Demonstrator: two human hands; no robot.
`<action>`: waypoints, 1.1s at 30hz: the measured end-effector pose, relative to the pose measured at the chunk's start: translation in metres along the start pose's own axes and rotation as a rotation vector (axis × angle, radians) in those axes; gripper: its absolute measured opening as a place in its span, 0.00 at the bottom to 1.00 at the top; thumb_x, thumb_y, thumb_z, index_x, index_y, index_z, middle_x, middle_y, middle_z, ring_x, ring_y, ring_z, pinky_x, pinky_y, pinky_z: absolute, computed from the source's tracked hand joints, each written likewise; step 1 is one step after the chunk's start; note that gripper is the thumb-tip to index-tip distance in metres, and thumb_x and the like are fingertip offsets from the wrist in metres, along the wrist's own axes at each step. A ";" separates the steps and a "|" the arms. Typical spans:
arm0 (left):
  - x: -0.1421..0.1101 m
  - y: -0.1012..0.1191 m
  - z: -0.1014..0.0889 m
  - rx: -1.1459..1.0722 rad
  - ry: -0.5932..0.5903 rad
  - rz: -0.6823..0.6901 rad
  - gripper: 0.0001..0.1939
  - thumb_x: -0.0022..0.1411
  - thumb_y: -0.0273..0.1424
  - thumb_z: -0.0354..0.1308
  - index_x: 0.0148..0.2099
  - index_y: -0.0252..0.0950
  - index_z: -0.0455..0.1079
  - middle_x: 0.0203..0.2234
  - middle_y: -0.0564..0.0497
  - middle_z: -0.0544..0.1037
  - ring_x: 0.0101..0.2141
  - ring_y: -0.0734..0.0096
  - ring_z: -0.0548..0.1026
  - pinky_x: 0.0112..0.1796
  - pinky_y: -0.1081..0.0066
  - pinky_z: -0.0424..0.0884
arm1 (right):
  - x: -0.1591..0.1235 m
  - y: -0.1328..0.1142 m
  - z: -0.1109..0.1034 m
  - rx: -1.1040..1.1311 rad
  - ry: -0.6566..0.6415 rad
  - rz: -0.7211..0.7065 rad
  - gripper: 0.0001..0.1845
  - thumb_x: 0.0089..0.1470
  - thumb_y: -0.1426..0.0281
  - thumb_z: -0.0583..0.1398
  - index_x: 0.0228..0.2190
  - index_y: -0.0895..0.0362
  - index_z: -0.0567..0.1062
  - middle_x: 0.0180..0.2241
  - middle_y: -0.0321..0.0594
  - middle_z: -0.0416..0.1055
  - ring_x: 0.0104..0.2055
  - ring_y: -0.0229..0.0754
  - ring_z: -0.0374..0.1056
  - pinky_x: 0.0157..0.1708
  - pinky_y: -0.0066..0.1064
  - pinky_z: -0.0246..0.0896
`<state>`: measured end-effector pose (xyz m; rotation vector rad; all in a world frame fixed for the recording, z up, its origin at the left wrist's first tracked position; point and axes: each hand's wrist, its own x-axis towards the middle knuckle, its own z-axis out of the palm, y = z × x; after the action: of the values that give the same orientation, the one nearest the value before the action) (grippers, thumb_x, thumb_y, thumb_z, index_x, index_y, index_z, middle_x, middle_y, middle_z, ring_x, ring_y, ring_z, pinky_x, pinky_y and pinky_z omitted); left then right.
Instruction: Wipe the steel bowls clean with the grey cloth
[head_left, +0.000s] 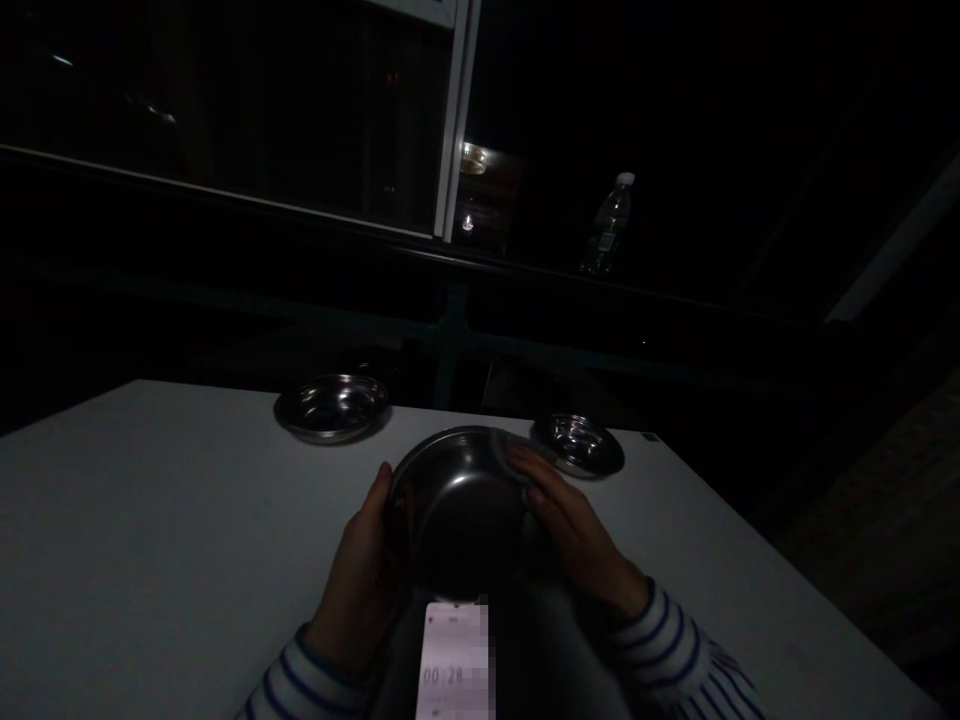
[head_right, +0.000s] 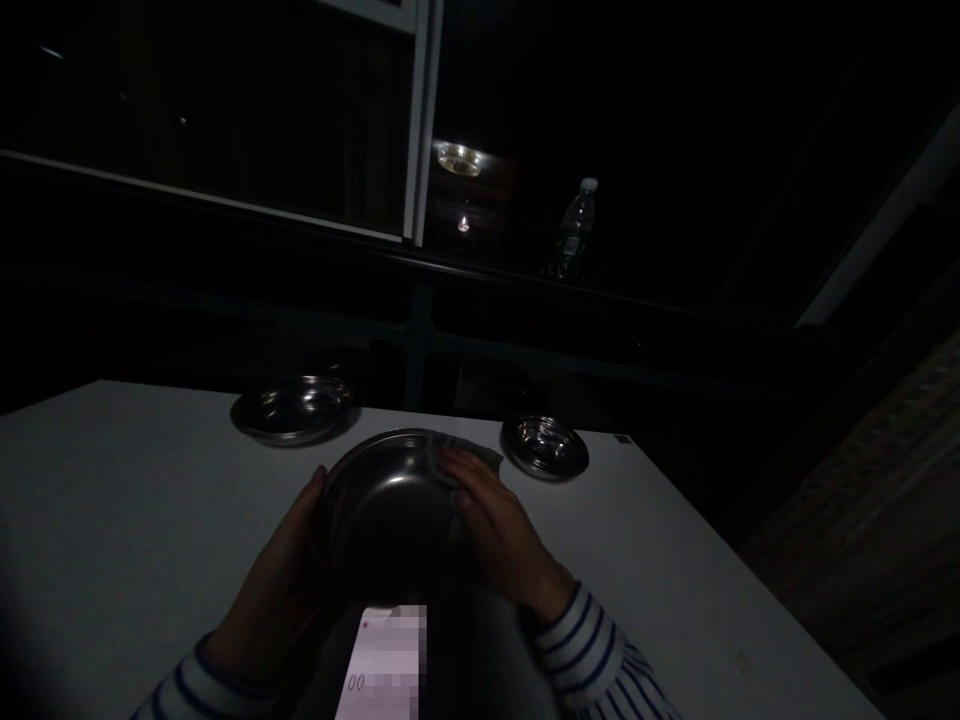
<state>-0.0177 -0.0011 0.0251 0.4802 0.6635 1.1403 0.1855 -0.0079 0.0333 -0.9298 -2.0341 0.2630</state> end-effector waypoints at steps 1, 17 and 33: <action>0.000 -0.001 0.001 -0.024 -0.012 -0.034 0.23 0.57 0.43 0.54 0.48 0.33 0.71 0.38 0.44 0.79 0.41 0.57 0.76 0.43 0.61 0.70 | -0.003 0.000 0.000 0.010 0.033 0.012 0.21 0.61 0.73 0.47 0.55 0.50 0.60 0.58 0.39 0.59 0.61 0.37 0.52 0.58 0.40 0.52; 0.001 -0.004 0.004 -0.093 0.021 0.036 0.28 0.57 0.49 0.50 0.52 0.36 0.68 0.43 0.46 0.78 0.49 0.56 0.71 0.48 0.62 0.68 | -0.004 -0.003 0.027 0.088 0.256 0.106 0.22 0.61 0.67 0.47 0.56 0.52 0.60 0.59 0.43 0.57 0.61 0.42 0.52 0.58 0.42 0.51; -0.001 -0.007 0.002 -0.114 0.034 -0.013 0.27 0.58 0.48 0.48 0.51 0.36 0.69 0.41 0.45 0.79 0.54 0.55 0.65 0.53 0.62 0.62 | -0.009 -0.008 0.040 -0.001 0.249 0.148 0.25 0.62 0.68 0.44 0.60 0.52 0.51 0.62 0.41 0.50 0.64 0.42 0.45 0.61 0.44 0.45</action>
<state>-0.0115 -0.0049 0.0222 0.3602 0.6262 1.1690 0.1534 -0.0142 0.0073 -1.0607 -1.7421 0.2140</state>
